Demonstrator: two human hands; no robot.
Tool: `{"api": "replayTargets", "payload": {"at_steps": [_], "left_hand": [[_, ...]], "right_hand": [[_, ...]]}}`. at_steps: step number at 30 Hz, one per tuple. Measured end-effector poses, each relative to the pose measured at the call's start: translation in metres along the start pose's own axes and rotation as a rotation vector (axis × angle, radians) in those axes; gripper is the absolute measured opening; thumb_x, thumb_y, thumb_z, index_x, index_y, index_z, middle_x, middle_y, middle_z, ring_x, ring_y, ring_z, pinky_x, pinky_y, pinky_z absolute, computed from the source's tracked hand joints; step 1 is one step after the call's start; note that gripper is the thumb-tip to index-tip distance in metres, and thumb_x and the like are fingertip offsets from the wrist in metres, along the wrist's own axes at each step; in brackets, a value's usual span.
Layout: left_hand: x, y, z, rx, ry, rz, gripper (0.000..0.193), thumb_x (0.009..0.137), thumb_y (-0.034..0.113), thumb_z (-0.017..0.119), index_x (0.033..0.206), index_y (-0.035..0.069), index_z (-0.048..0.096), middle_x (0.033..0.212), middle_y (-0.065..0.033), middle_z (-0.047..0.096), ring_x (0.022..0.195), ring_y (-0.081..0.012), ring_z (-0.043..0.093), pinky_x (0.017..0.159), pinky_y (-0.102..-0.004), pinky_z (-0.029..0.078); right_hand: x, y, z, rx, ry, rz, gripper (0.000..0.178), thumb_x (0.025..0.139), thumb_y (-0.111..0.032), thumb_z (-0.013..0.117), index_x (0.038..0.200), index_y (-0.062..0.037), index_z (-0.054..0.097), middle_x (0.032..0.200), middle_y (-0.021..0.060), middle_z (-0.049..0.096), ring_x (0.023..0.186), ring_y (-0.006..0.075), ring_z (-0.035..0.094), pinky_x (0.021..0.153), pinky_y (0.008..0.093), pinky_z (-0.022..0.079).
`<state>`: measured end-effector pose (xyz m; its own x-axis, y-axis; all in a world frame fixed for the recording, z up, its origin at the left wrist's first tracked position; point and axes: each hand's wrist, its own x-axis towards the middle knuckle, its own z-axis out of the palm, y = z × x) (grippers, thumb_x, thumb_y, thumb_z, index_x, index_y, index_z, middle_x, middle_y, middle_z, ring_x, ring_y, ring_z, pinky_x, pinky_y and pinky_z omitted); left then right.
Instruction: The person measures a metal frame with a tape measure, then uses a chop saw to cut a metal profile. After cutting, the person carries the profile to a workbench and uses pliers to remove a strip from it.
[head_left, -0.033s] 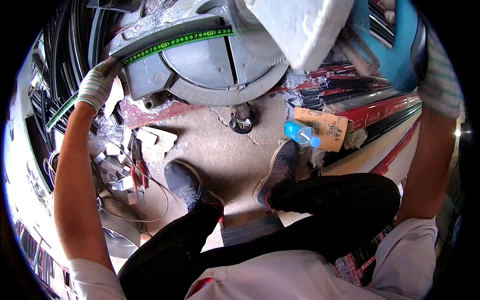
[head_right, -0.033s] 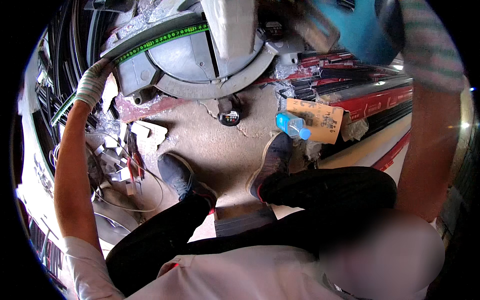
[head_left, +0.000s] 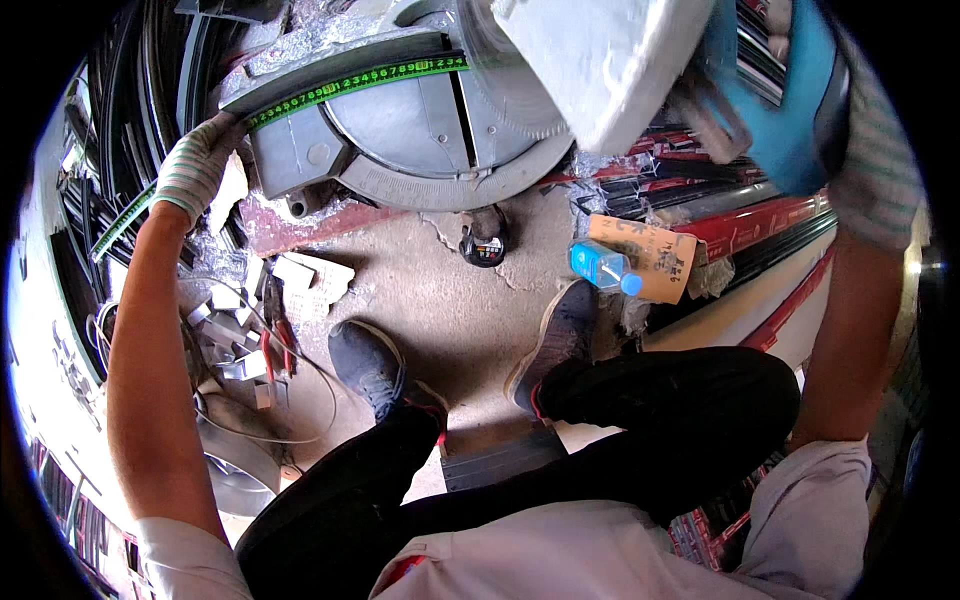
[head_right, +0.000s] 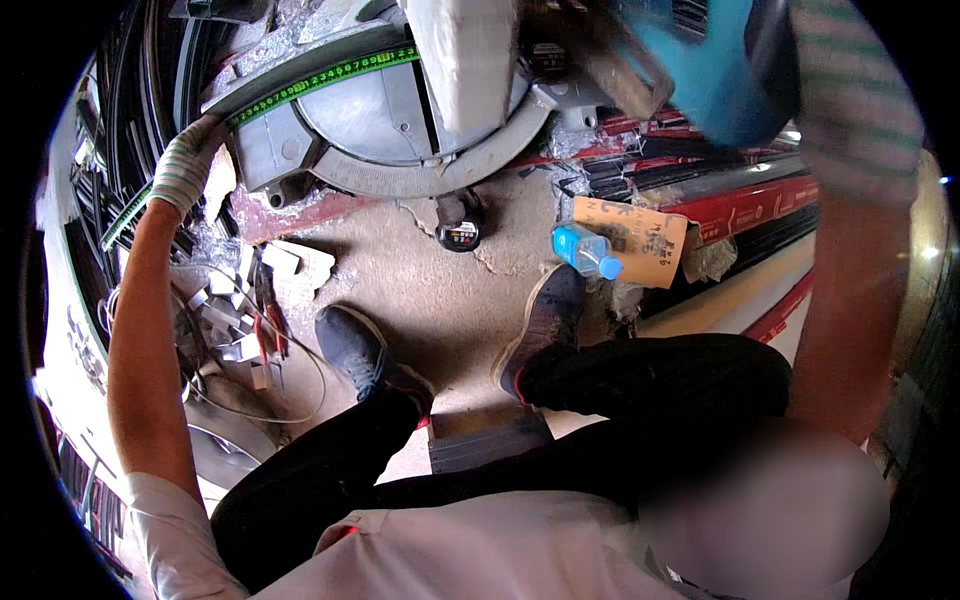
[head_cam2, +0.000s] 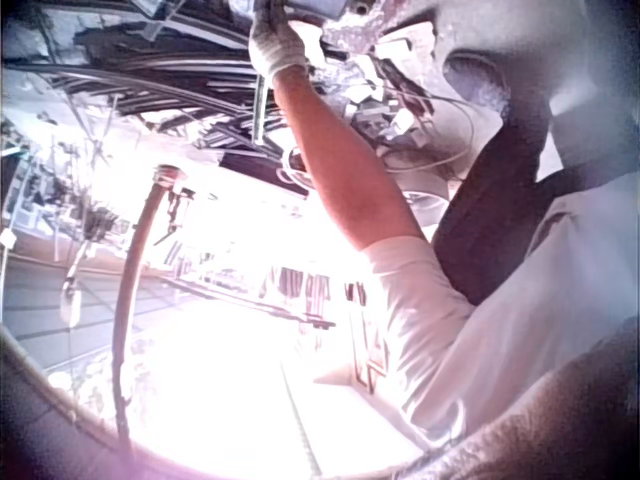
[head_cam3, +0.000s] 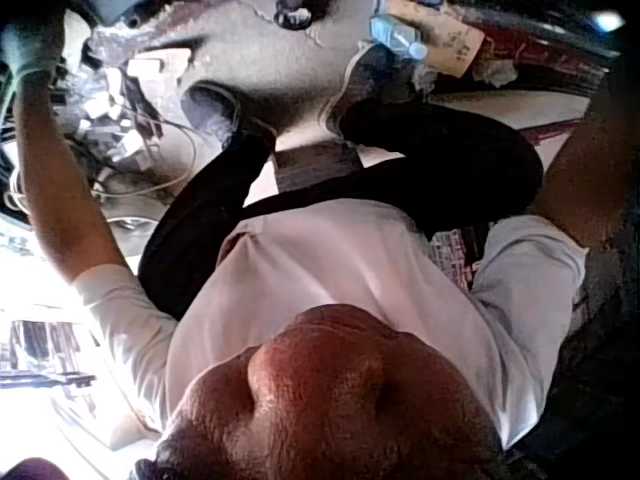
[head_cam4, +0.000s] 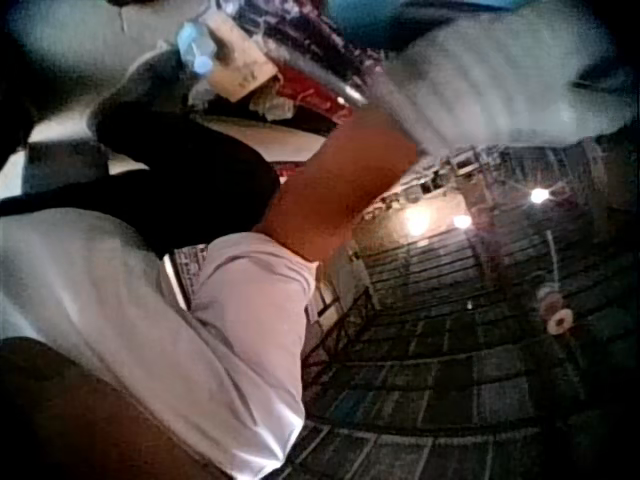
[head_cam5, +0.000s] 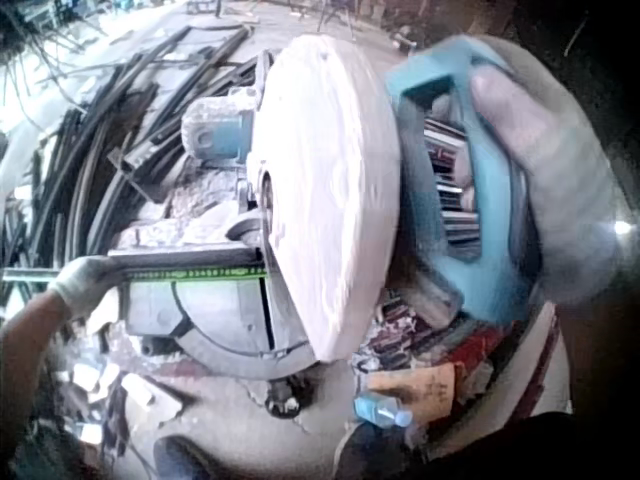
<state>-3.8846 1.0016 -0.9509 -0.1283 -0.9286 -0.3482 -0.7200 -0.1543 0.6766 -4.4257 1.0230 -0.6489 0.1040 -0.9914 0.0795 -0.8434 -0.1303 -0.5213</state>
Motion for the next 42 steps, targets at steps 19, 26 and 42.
{"api": "replayTargets", "payload": {"at_steps": [19,26,42], "left_hand": [[0.001,0.008,0.006,0.074,0.039,0.043,0.034,0.101,0.022,0.064,0.127,0.0,0.066,0.113,-0.0111,0.073,0.099,-0.014,0.062,0.097,-0.0296,0.048],[-0.004,0.008,0.0,0.148,0.008,0.068,0.034,0.101,0.022,0.062,0.128,0.002,0.066,0.114,-0.0097,0.073,0.1,-0.0143,0.063,0.097,-0.0301,0.048],[-0.006,0.007,-0.002,0.111,0.006,0.072,0.031,0.101,0.02,0.063,0.125,0.001,0.067,0.111,-0.0095,0.073,0.097,-0.0133,0.063,0.094,-0.0287,0.049]], "right_hand": [[-0.05,-0.005,0.047,0.005,0.039,-0.151,0.07,0.099,-0.057,0.051,0.139,0.0,0.047,0.095,0.0144,0.067,0.075,0.0188,0.069,0.066,0.0287,0.06],[-0.054,0.017,0.042,-0.142,0.15,-0.212,0.071,0.098,-0.056,0.053,0.138,0.002,0.044,0.11,0.0196,0.064,0.081,0.0215,0.07,0.065,0.0319,0.062],[-0.034,0.036,0.013,0.741,-0.295,0.235,0.054,0.104,-0.047,0.042,0.133,-0.0015,0.046,0.109,0.0128,0.068,0.073,0.0238,0.071,0.065,0.0356,0.064]]}}
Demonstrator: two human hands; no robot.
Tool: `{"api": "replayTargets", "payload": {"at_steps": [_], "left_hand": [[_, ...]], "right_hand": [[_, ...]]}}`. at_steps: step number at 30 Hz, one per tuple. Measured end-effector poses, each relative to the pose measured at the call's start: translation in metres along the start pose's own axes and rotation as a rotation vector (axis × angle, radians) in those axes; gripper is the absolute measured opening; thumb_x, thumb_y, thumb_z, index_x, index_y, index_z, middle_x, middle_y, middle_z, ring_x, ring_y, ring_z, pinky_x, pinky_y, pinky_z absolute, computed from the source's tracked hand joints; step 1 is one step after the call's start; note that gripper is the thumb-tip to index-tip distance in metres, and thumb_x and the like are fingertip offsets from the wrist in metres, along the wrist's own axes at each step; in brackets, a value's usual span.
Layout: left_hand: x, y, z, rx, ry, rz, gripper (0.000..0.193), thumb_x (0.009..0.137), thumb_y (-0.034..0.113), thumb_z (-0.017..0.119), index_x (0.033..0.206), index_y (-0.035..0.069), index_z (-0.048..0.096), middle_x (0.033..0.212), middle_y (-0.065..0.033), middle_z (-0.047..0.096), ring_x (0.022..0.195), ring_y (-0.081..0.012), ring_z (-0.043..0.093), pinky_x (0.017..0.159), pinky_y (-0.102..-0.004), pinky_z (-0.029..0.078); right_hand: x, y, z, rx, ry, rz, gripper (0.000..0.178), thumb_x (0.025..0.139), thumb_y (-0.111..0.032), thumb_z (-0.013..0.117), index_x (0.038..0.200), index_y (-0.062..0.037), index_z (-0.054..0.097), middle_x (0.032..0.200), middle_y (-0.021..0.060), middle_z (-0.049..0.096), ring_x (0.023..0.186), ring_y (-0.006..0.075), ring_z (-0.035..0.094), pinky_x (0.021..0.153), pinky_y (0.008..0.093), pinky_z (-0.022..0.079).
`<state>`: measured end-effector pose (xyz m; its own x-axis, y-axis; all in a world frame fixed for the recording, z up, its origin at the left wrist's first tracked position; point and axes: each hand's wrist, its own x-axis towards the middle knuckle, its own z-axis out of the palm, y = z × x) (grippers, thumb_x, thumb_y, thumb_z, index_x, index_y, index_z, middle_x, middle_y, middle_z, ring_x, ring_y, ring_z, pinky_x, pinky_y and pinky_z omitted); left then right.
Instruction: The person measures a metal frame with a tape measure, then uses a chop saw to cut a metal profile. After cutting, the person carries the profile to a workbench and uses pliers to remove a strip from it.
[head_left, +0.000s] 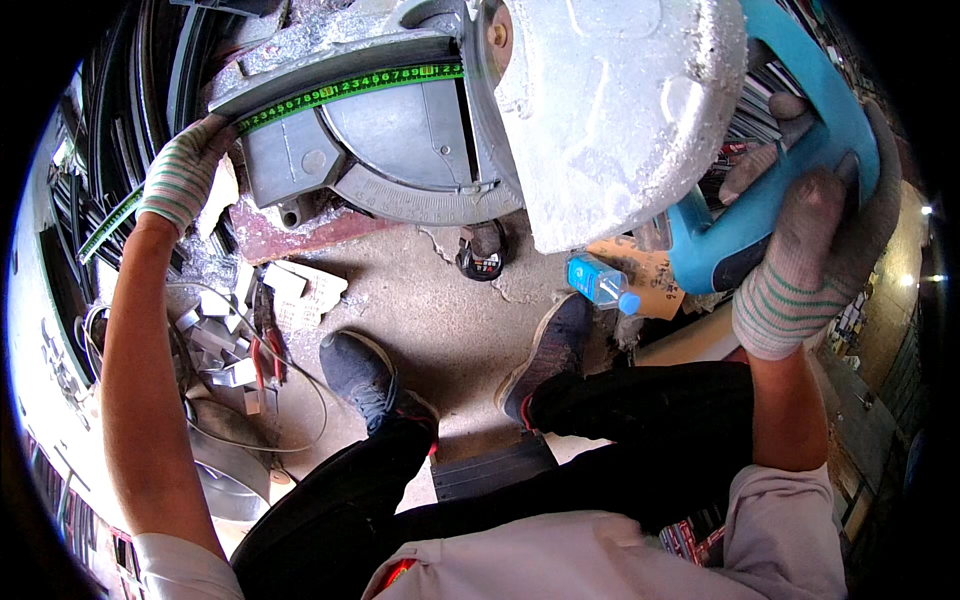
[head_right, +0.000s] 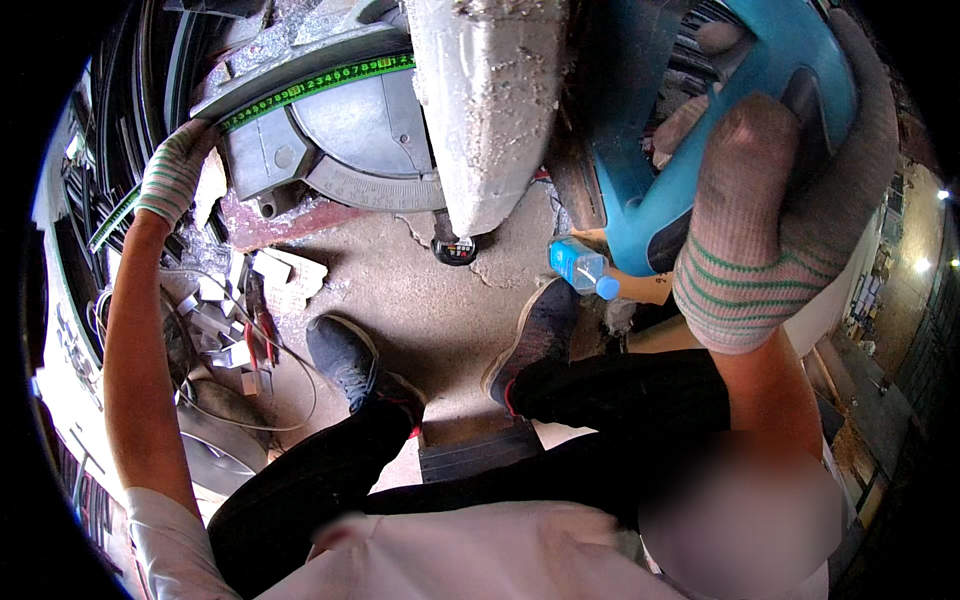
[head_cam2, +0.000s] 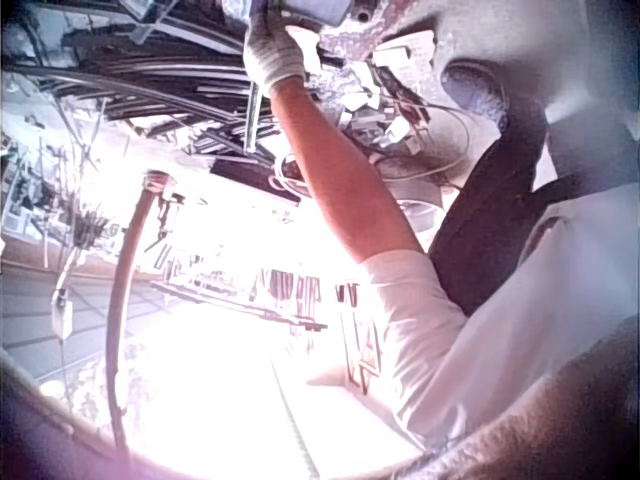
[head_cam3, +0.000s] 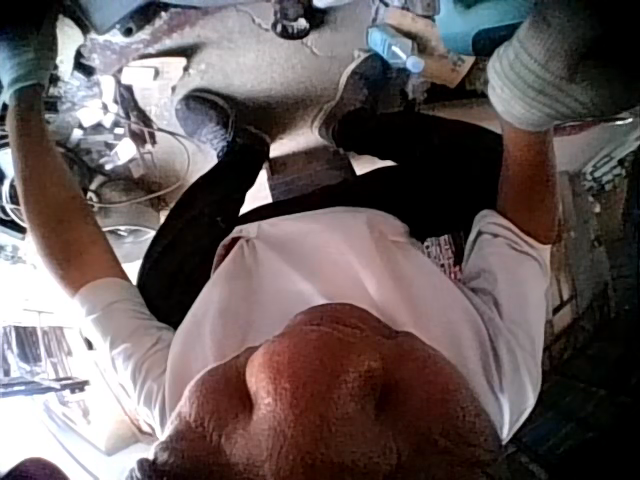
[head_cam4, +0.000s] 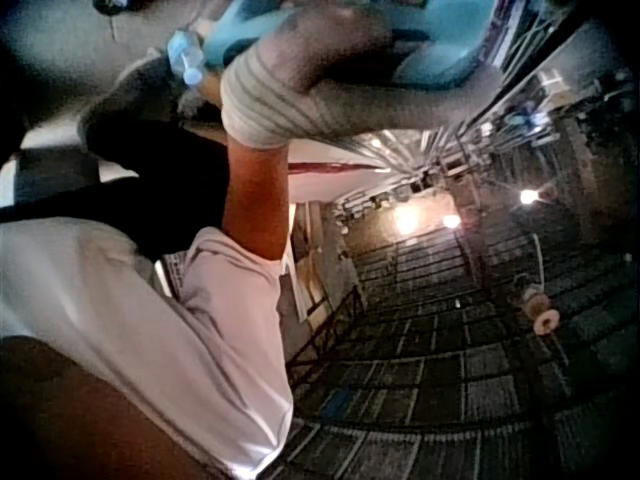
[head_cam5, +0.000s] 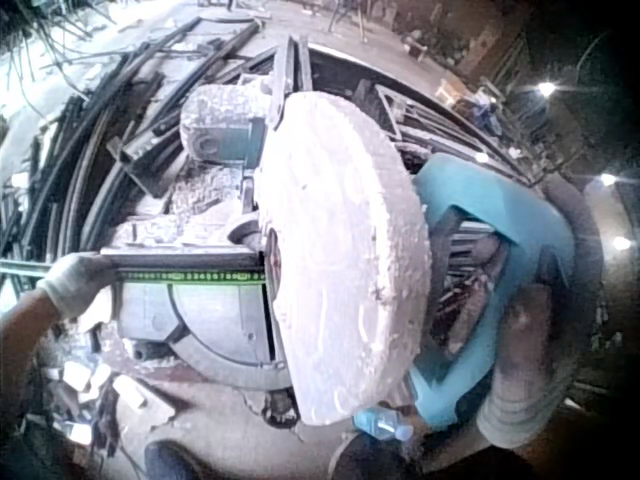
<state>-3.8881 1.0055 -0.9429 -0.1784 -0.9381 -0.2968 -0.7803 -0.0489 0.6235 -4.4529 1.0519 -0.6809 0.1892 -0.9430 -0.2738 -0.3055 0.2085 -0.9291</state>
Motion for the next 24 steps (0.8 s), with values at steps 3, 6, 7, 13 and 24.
{"api": "replayTargets", "payload": {"at_steps": [3,6,7,13,24], "left_hand": [[0.002,-0.001,-0.001,0.027,-0.018,-0.017,0.031,0.101,0.018,0.063,0.126,-0.001,0.065,0.111,-0.006,0.072,0.1,-0.0104,0.061,0.096,-0.0265,0.048],[0.004,-0.007,0.0,0.058,-0.009,-0.024,0.03,0.101,0.018,0.063,0.126,0.0,0.065,0.11,-0.0053,0.072,0.099,-0.0096,0.06,0.095,-0.0263,0.048],[0.004,-0.009,0.0,0.06,-0.009,-0.021,0.03,0.102,0.018,0.063,0.125,0.0,0.065,0.11,-0.0052,0.072,0.099,-0.0093,0.06,0.095,-0.0262,0.048],[0.002,-0.01,0.0,0.049,-0.004,-0.019,0.03,0.102,0.019,0.062,0.125,0.0,0.066,0.109,-0.0056,0.072,0.099,-0.01,0.059,0.096,-0.0268,0.047],[0.001,0.003,-0.003,0.031,-0.042,0.006,0.028,0.101,0.018,0.063,0.122,0.0,0.067,0.107,-0.0067,0.071,0.099,-0.0119,0.059,0.097,-0.0274,0.046]], "right_hand": [[-0.01,0.013,-0.027,-0.248,0.082,-0.053,0.055,0.104,-0.048,0.044,0.134,-0.0031,0.047,0.112,0.0133,0.067,0.078,0.0225,0.07,0.07,0.0361,0.062],[-0.012,0.019,-0.022,-0.651,0.222,-0.299,0.06,0.102,-0.052,0.047,0.138,-0.0034,0.045,0.117,0.0151,0.063,0.088,0.0232,0.068,0.078,0.0372,0.06],[-0.013,0.019,-0.013,-0.787,0.276,-0.394,0.062,0.102,-0.053,0.047,0.14,-0.0034,0.044,0.119,0.0158,0.062,0.092,0.0238,0.066,0.081,0.0377,0.058],[-0.005,0.02,0.031,-1.158,0.52,-0.794,0.068,0.101,-0.056,0.049,0.144,-0.003,0.043,0.126,0.0191,0.057,0.107,0.0279,0.062,0.095,0.0411,0.053],[-0.009,0.033,0.068,-0.994,0.613,-0.731,0.086,0.095,-0.063,0.055,0.146,0.0031,0.037,0.129,0.0231,0.054,0.117,0.032,0.059,0.1,0.0425,0.052]]}}
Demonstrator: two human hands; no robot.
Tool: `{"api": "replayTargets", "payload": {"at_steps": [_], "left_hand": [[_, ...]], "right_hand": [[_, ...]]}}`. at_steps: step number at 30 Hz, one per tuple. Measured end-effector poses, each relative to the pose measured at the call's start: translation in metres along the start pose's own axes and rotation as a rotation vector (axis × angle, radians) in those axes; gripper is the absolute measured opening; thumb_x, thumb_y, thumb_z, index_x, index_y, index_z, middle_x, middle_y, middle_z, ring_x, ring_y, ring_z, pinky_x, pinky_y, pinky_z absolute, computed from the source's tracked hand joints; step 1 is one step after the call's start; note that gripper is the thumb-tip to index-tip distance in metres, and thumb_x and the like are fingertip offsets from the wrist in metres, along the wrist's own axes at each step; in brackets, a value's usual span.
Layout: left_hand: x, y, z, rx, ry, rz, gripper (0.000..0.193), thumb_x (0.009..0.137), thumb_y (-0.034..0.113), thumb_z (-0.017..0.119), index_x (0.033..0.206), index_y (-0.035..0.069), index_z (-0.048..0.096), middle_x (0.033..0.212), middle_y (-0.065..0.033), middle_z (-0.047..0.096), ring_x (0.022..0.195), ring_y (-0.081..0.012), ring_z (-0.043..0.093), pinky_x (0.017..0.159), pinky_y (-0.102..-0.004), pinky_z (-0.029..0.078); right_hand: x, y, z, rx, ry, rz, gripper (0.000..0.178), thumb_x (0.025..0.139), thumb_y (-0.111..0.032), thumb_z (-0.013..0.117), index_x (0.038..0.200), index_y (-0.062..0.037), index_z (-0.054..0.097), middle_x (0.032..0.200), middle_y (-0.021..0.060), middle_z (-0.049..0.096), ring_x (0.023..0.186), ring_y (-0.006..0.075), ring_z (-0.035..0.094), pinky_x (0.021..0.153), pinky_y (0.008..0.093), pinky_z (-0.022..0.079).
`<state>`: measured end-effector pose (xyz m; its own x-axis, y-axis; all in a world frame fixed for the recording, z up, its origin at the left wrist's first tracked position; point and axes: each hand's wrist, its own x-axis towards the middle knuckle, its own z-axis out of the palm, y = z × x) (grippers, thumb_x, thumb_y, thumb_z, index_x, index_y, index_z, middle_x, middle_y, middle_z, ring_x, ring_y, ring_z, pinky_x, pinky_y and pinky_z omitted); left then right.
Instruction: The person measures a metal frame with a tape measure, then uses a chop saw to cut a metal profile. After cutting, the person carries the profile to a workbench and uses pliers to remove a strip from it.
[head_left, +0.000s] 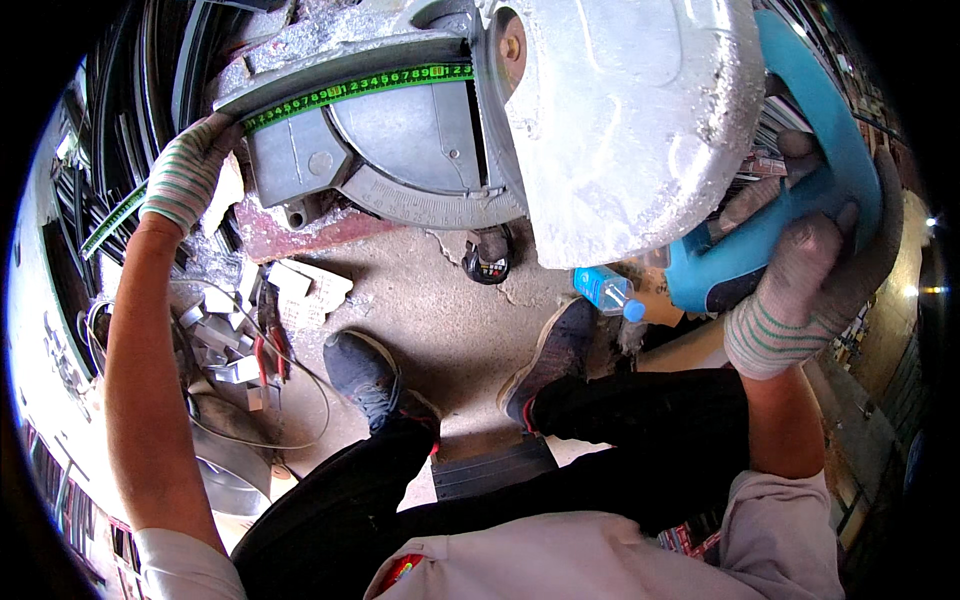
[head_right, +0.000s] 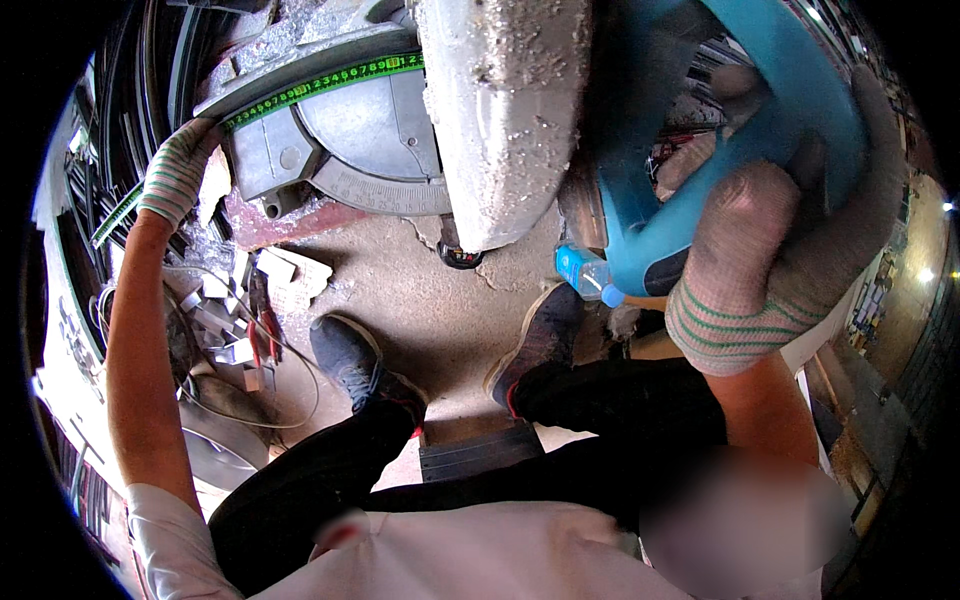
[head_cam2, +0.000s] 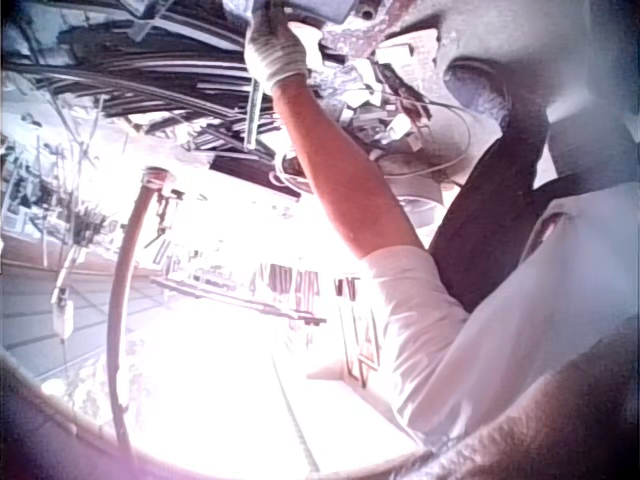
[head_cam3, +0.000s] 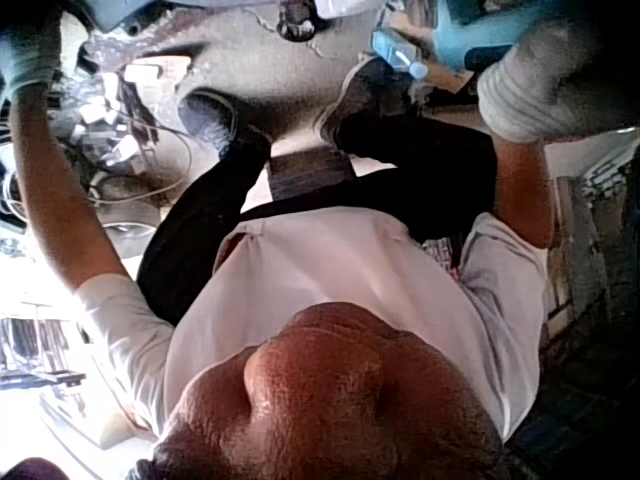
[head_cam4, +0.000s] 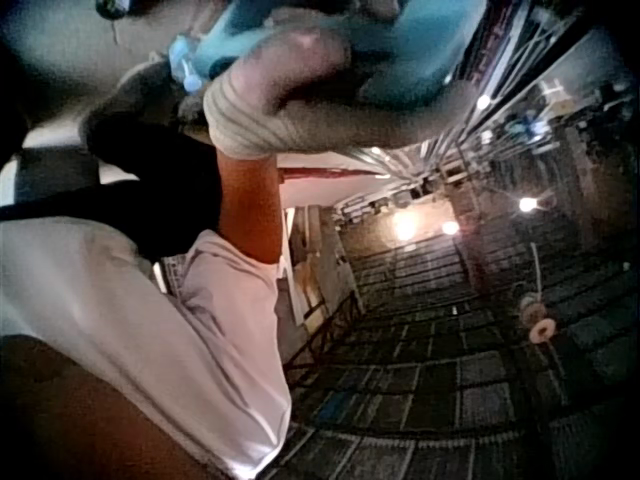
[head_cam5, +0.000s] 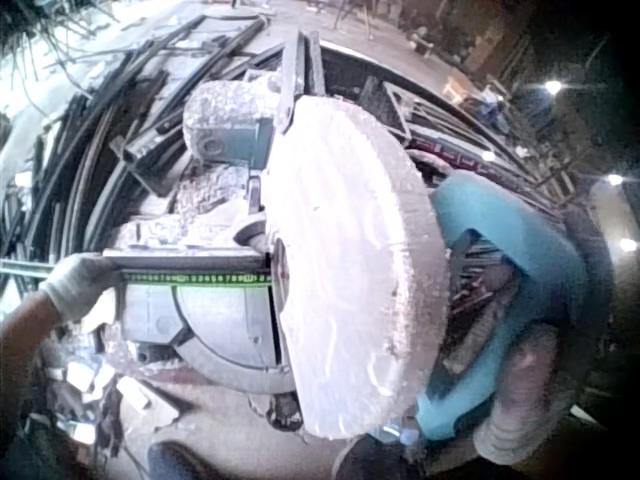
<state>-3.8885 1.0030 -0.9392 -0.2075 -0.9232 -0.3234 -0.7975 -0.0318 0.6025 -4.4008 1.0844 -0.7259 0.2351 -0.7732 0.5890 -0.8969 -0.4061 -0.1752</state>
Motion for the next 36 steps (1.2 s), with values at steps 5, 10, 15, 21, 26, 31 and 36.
{"api": "replayTargets", "payload": {"at_steps": [5,10,15,21,26,31,36], "left_hand": [[-0.002,-0.003,0.001,0.001,0.031,0.0,0.027,0.101,0.016,0.063,0.123,0.0,0.067,0.108,-0.0062,0.071,0.098,-0.0115,0.059,0.096,-0.0276,0.047],[-0.002,-0.003,0.002,0.008,0.053,0.029,0.029,0.102,0.019,0.061,0.124,0.001,0.067,0.107,-0.0098,0.073,0.095,-0.0131,0.062,0.093,-0.029,0.049],[-0.003,-0.002,0.001,0.025,0.051,0.046,0.03,0.101,0.021,0.062,0.124,0.002,0.068,0.106,-0.0121,0.074,0.094,-0.0147,0.063,0.092,-0.03,0.05],[0.0,-0.006,0.003,-0.007,0.06,0.06,0.031,0.101,0.022,0.062,0.124,0.002,0.068,0.107,-0.0132,0.074,0.094,-0.0162,0.064,0.093,-0.0304,0.05],[0.001,-0.012,0.004,0.034,0.069,0.069,0.03,0.102,0.021,0.062,0.124,0.002,0.068,0.106,-0.0117,0.074,0.094,-0.0144,0.064,0.093,-0.03,0.049],[0.003,-0.017,0.004,-0.041,0.053,0.062,0.029,0.102,0.02,0.062,0.124,0.002,0.068,0.107,-0.0099,0.074,0.095,-0.0127,0.063,0.094,-0.0299,0.049],[-0.001,-0.009,0.005,-0.014,0.063,0.037,0.03,0.101,0.02,0.062,0.124,0.002,0.068,0.109,-0.0098,0.073,0.097,-0.0126,0.062,0.094,-0.0297,0.049]], "right_hand": [[0.0,0.004,-0.003,0.067,-0.042,0.017,0.091,0.092,-0.066,0.057,0.146,0.0044,0.037,0.129,0.0247,0.053,0.118,0.0334,0.059,0.1,0.0425,0.052],[0.001,0.0,-0.002,0.043,-0.01,0.022,0.09,0.092,-0.064,0.058,0.146,0.0052,0.036,0.131,0.0255,0.053,0.117,0.0338,0.059,0.102,0.0431,0.05],[-0.004,0.003,-0.001,0.136,-0.024,0.077,0.09,0.092,-0.063,0.059,0.146,0.0055,0.036,0.13,0.0263,0.054,0.114,0.0338,0.061,0.102,0.0439,0.05],[-0.005,-0.001,-0.002,0.182,-0.037,0.145,0.09,0.092,-0.062,0.06,0.146,0.0067,0.036,0.128,0.027,0.056,0.114,0.033,0.062,0.1,0.0431,0.052],[0.0,0.003,-0.001,0.129,-0.032,0.065,0.088,0.092,-0.06,0.059,0.145,0.0064,0.037,0.128,0.0269,0.057,0.115,0.033,0.061,0.1,0.0424,0.052],[-0.001,0.013,-0.011,0.066,-0.071,0.053,0.084,0.094,-0.056,0.059,0.146,0.0053,0.034,0.123,0.0255,0.061,0.112,0.0316,0.063,0.1,0.0426,0.052],[-0.012,0.027,-0.006,0.221,-0.09,0.081,0.083,0.095,-0.054,0.061,0.147,0.004,0.034,0.12,0.0242,0.063,0.111,0.0304,0.063,0.099,0.0423,0.052]]}}
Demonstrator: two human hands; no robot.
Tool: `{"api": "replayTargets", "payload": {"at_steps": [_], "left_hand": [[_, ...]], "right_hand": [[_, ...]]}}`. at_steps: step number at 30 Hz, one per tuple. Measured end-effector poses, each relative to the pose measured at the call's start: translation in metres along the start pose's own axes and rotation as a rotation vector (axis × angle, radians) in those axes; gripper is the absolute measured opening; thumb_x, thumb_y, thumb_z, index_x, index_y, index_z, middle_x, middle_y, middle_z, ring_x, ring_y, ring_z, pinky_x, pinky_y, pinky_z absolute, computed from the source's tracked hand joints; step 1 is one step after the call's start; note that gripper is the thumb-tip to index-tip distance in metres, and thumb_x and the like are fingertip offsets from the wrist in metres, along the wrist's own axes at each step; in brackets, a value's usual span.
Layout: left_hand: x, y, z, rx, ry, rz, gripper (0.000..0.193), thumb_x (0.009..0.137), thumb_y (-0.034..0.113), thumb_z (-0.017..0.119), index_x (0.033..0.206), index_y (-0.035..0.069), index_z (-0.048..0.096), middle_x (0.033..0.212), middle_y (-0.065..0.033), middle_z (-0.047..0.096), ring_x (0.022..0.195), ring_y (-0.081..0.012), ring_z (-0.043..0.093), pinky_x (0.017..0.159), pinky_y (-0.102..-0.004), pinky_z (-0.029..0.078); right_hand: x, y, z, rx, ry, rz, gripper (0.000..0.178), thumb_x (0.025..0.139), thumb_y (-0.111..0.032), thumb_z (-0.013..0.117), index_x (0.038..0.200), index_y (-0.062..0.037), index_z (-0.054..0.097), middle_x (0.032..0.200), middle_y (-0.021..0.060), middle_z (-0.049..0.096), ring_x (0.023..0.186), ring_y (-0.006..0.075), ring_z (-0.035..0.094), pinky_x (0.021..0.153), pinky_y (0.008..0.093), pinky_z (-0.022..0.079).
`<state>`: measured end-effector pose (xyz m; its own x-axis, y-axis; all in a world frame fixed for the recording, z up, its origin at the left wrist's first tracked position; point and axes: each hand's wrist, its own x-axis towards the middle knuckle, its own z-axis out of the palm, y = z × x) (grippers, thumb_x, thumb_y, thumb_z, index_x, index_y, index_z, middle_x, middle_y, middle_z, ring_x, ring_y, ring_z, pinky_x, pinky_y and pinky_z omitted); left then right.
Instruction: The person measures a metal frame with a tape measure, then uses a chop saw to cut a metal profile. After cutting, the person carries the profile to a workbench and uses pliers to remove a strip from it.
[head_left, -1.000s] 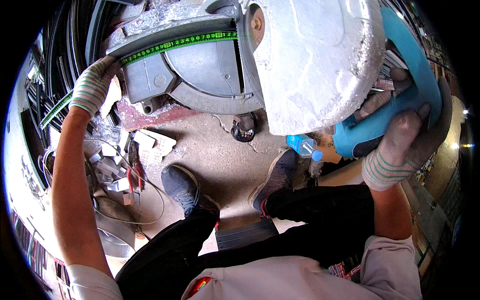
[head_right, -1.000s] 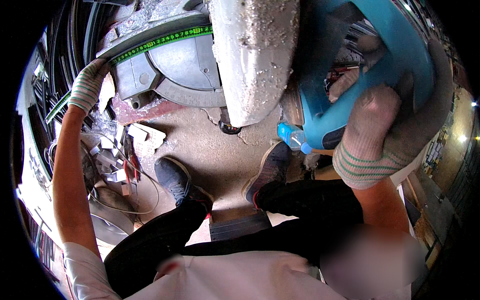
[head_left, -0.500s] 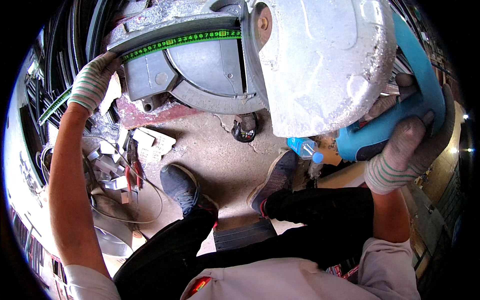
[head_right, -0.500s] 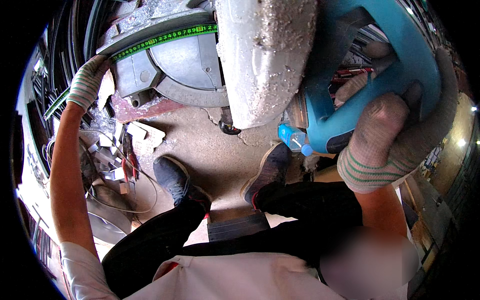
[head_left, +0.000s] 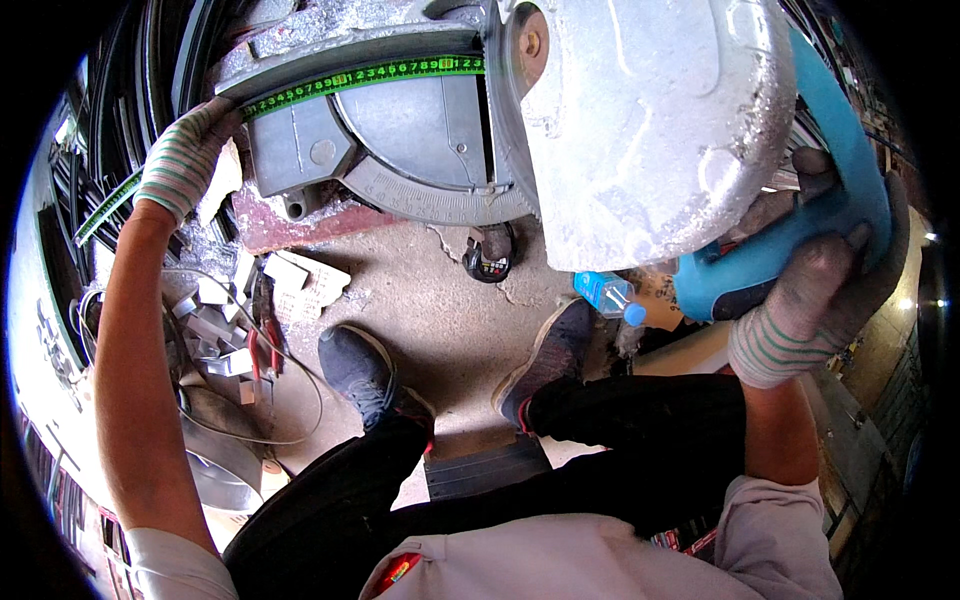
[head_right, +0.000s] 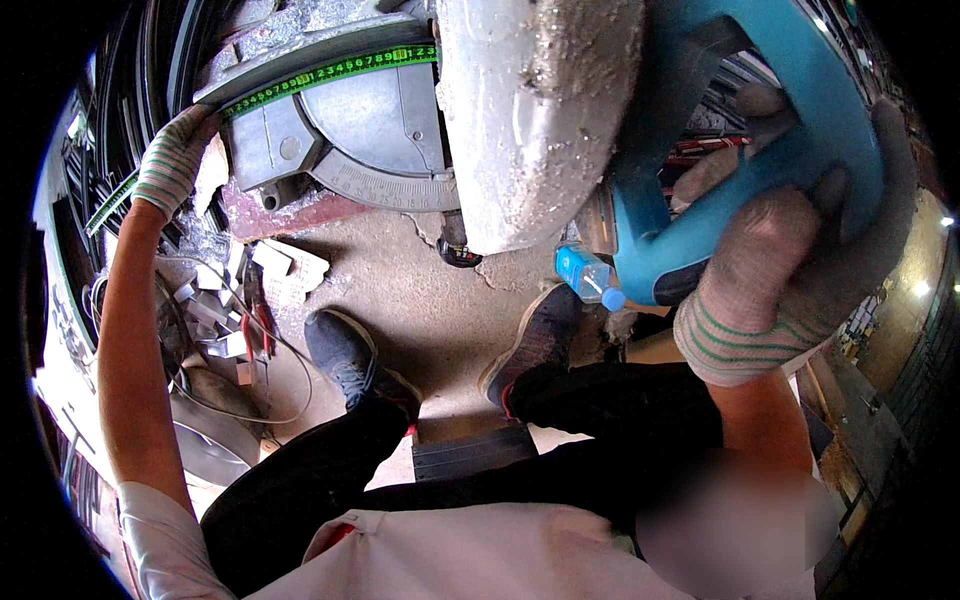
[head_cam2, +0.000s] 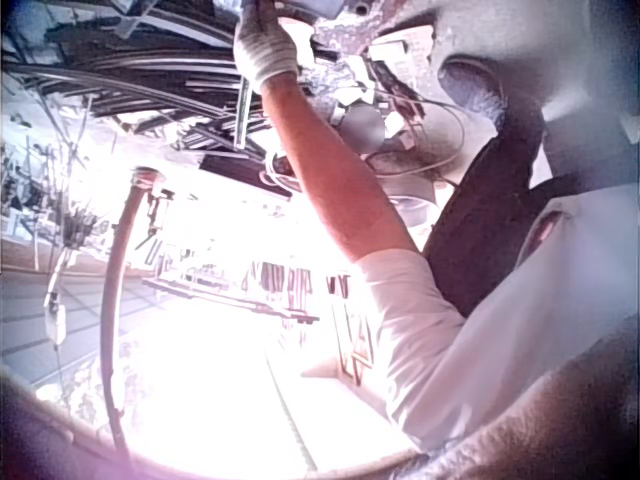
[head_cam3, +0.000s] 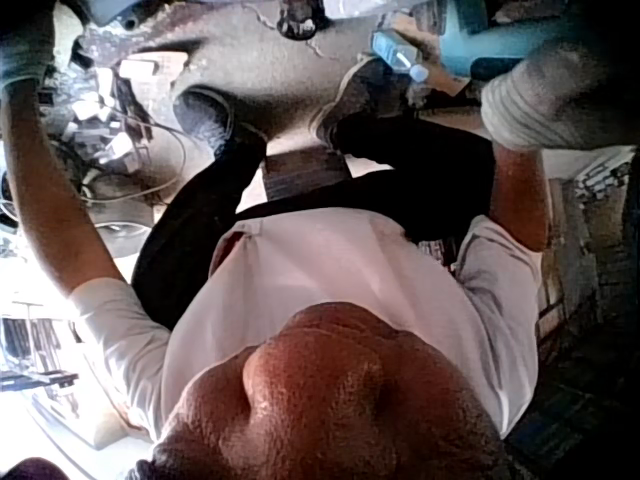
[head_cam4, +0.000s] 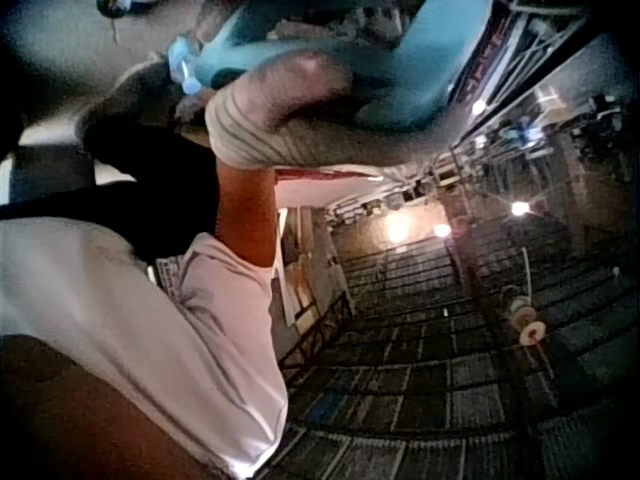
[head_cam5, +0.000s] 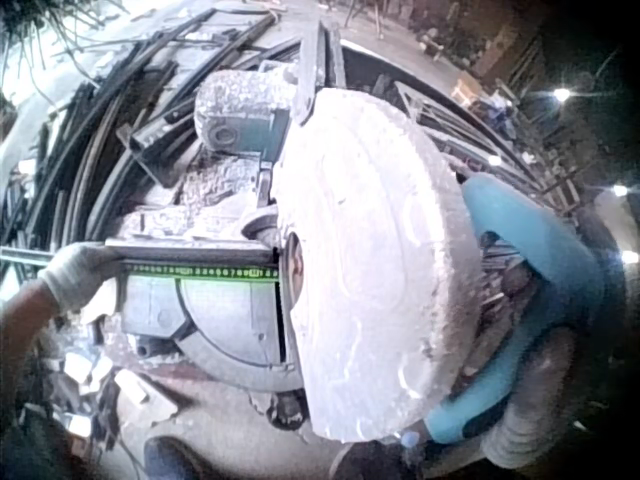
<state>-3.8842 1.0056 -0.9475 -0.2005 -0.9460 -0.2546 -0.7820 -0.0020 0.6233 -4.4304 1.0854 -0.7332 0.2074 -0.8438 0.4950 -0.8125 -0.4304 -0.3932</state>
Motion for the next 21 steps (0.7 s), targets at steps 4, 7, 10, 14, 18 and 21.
{"api": "replayTargets", "payload": {"at_steps": [4,7,10,14,18,21], "left_hand": [[-0.002,0.002,-0.002,0.03,0.009,0.009,0.03,0.101,0.02,0.062,0.125,0.002,0.067,0.11,-0.01,0.074,0.097,-0.0132,0.063,0.095,-0.0296,0.049],[0.001,0.011,-0.003,0.011,-0.028,-0.026,0.03,0.101,0.021,0.063,0.125,0.002,0.068,0.111,-0.0106,0.074,0.099,-0.0135,0.064,0.095,-0.0295,0.049],[0.001,0.011,-0.003,0.027,-0.031,-0.033,0.031,0.101,0.021,0.064,0.125,0.002,0.068,0.112,-0.0112,0.074,0.1,-0.0139,0.064,0.096,-0.0294,0.049],[0.0,-0.005,-0.001,0.033,0.008,-0.02,0.032,0.1,0.023,0.065,0.125,0.003,0.068,0.112,-0.0113,0.074,0.099,-0.0147,0.065,0.096,-0.0295,0.049],[0.002,-0.006,0.0,0.04,0.012,-0.006,0.032,0.1,0.023,0.064,0.125,0.002,0.068,0.111,-0.0122,0.074,0.098,-0.0157,0.065,0.095,-0.0298,0.049],[0.001,-0.001,-0.001,0.055,0.006,0.002,0.032,0.101,0.022,0.063,0.124,0.001,0.067,0.11,-0.0127,0.074,0.097,-0.0162,0.065,0.094,-0.0301,0.049]], "right_hand": [[0.004,-0.015,0.008,-0.038,0.06,-0.015,0.088,0.093,-0.059,0.06,0.146,0.005,0.034,0.123,0.0247,0.06,0.112,0.0314,0.062,0.099,0.0418,0.052],[0.004,-0.026,0.013,-0.081,0.097,-0.001,0.093,0.091,-0.065,0.059,0.146,0.0062,0.035,0.125,0.0252,0.056,0.112,0.0325,0.061,0.098,0.0415,0.052],[0.004,-0.042,0.019,-0.062,0.083,0.115,0.096,0.09,-0.069,0.057,0.145,0.0071,0.035,0.127,0.0254,0.054,0.112,0.0335,0.061,0.097,0.0415,0.052],[0.004,-0.041,0.014,-0.11,0.07,0.103,0.097,0.09,-0.069,0.057,0.145,0.0081,0.035,0.125,0.0252,0.054,0.111,0.0331,0.061,0.096,0.0406,0.053],[0.001,-0.021,0.014,-0.102,0.104,0.0,0.093,0.092,-0.066,0.057,0.145,0.0081,0.035,0.128,0.0255,0.053,0.113,0.0328,0.06,0.098,0.0414,0.052],[0.0,-0.026,0.013,-0.032,0.037,0.043,0.089,0.095,-0.062,0.056,0.146,0.0067,0.034,0.132,0.0264,0.051,0.117,0.0332,0.058,0.1,0.0439,0.051]]}}
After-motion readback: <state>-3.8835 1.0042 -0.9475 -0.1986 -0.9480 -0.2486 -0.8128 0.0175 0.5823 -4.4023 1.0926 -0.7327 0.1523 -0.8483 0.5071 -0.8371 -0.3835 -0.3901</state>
